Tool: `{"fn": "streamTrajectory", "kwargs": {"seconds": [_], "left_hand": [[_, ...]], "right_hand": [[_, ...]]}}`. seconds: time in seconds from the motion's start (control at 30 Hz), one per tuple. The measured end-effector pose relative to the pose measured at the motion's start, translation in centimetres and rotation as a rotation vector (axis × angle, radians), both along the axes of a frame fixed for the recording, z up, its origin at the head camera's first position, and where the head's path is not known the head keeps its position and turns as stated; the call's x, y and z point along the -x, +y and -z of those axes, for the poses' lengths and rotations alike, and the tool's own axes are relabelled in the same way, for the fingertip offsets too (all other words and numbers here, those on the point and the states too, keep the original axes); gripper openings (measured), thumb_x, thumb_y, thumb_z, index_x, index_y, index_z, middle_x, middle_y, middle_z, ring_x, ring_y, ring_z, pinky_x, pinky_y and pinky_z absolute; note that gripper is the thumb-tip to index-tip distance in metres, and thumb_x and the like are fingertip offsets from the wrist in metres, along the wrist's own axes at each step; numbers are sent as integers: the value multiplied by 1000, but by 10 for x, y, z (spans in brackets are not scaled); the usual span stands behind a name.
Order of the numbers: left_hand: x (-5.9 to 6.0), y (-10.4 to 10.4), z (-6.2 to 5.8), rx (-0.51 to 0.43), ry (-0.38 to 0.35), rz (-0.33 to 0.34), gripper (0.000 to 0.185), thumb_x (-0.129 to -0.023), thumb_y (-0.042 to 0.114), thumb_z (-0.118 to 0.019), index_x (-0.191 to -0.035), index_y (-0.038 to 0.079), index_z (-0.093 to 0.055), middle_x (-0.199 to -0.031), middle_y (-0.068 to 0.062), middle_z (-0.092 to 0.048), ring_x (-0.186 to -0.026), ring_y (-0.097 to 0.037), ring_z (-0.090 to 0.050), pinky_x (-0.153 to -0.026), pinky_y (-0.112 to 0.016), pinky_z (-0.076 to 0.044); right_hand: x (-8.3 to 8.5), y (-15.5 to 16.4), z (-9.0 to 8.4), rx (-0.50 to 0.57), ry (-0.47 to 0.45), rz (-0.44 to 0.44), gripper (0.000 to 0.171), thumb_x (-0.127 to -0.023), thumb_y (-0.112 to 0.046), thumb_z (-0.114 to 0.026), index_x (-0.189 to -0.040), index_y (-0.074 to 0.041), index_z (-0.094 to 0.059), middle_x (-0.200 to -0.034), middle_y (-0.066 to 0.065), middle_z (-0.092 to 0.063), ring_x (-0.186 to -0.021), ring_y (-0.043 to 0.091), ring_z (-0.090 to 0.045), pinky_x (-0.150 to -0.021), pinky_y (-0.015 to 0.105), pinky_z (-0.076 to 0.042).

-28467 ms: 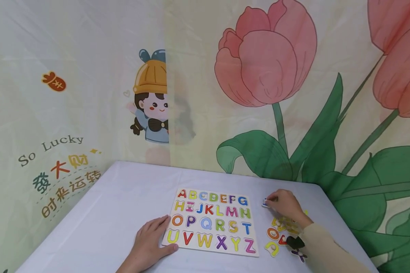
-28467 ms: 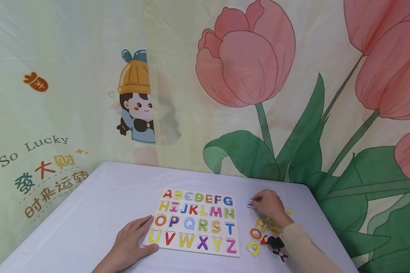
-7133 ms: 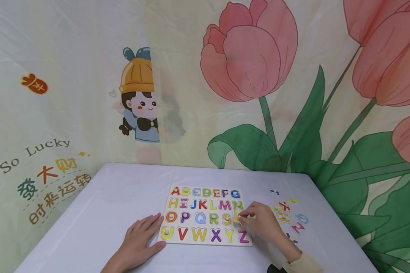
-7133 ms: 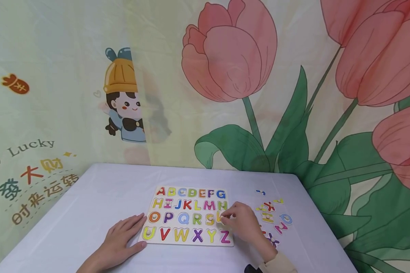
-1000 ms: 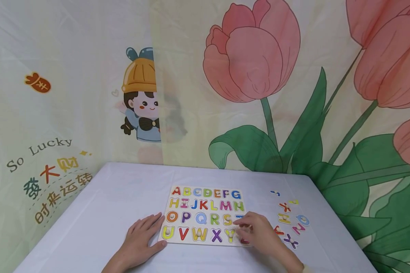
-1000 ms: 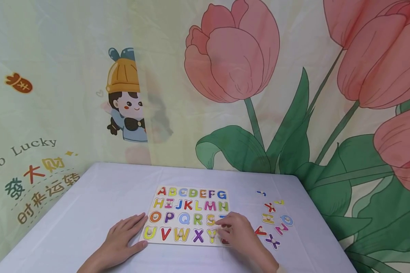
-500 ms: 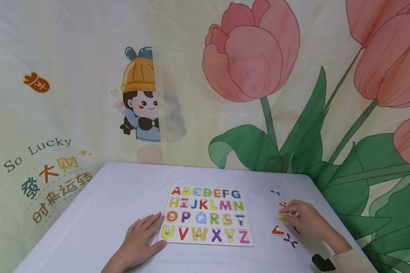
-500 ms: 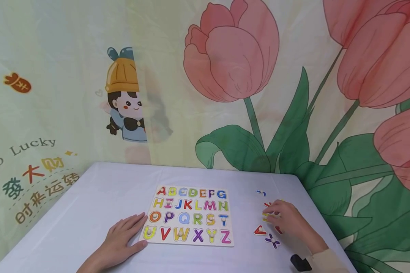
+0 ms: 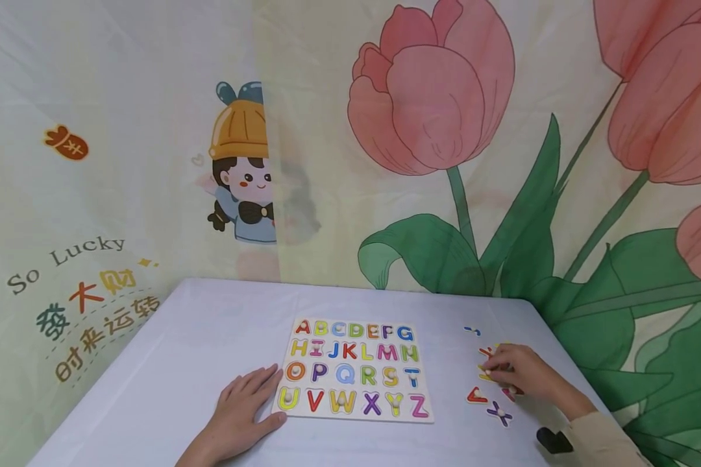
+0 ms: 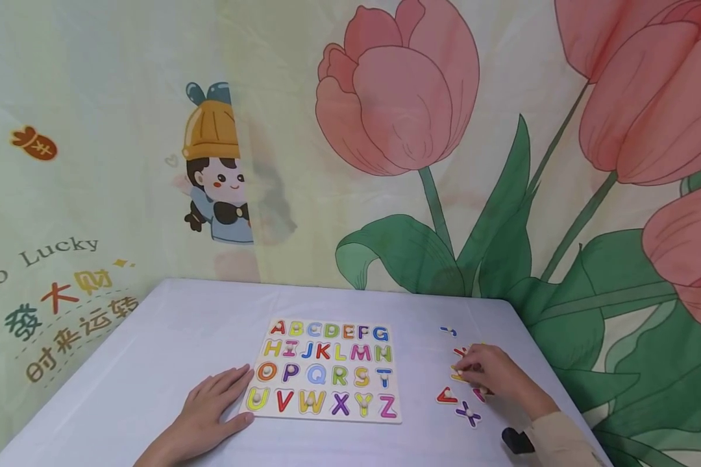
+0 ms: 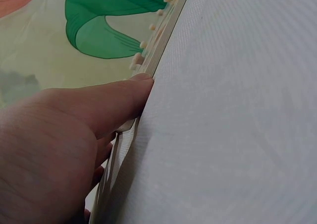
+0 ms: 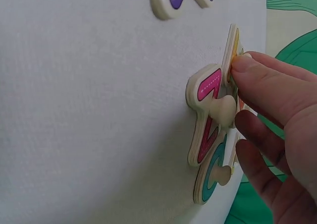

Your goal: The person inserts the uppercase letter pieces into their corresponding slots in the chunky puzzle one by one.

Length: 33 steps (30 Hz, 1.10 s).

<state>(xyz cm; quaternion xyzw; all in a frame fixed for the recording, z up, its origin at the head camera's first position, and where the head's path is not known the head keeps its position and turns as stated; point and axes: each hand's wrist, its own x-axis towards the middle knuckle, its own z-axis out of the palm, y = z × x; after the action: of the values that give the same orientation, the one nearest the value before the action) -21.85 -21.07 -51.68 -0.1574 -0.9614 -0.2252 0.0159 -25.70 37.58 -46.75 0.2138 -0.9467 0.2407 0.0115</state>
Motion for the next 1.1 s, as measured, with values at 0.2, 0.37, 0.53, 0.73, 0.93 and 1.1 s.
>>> {"fn": "streamTrajectory", "kwargs": {"seconds": [0.2, 0.37, 0.53, 0.73, 0.93, 1.1], "left_hand": [[0, 0, -1, -1, -2, 0, 85, -90, 62, -74, -159, 18, -52, -168, -2, -43, -155, -34, -33, -124, -67, -20], [-1, 1, -1, -6, -2, -1, 85, -90, 61, -75, -159, 17, -52, -168, -2, -43, -155, -34, -33, -124, -67, -20], [-1, 1, 1, 2, 3, -3, 85, -90, 61, -75, -159, 18, -52, -167, -2, -43, -155, -34, -34, -124, -67, -20], [0, 1, 2, 5, -3, -4, 86, -90, 62, -75, -159, 19, -52, -168, -1, -43, -155, -33, -33, -124, -66, -20], [0, 1, 2, 2, 0, -1, 85, -90, 62, -74, -159, 18, -52, -168, -1, -43, -155, -33, -33, -124, -66, -19], [0, 0, 2, -3, 3, 3, 84, -91, 61, -74, -160, 18, -51, -168, -1, -42, -156, -33, -32, -125, -64, -18]], "right_hand": [[1, -4, -1, -14, -3, 40, 14, -91, -10, -84, -103, -17, -85, -89, -10, -62, -76, 0, -53, -61, 22, -53], [0, -19, 0, -24, -8, 150, 13, -90, -15, -86, -102, -19, -86, -85, -9, -59, -77, 6, -53, -59, 22, -51], [2, -37, 6, 3, -14, 263, 12, -88, -15, -88, -99, -19, -86, -85, -7, -63, -79, 14, -54, -61, 22, -51], [5, -46, 17, 21, 8, 336, 9, -87, -16, -89, -95, -18, -85, -85, -7, -66, -80, 13, -57, -66, 23, -52], [6, -46, 21, 48, -13, 356, 11, -87, -17, -89, -97, -16, -85, -87, -6, -67, -82, 14, -59, -65, 23, -54], [7, -39, 18, 64, -55, 303, 17, -88, -19, -88, -105, -18, -84, -90, -7, -68, -86, 15, -60, -69, 23, -56]]}}
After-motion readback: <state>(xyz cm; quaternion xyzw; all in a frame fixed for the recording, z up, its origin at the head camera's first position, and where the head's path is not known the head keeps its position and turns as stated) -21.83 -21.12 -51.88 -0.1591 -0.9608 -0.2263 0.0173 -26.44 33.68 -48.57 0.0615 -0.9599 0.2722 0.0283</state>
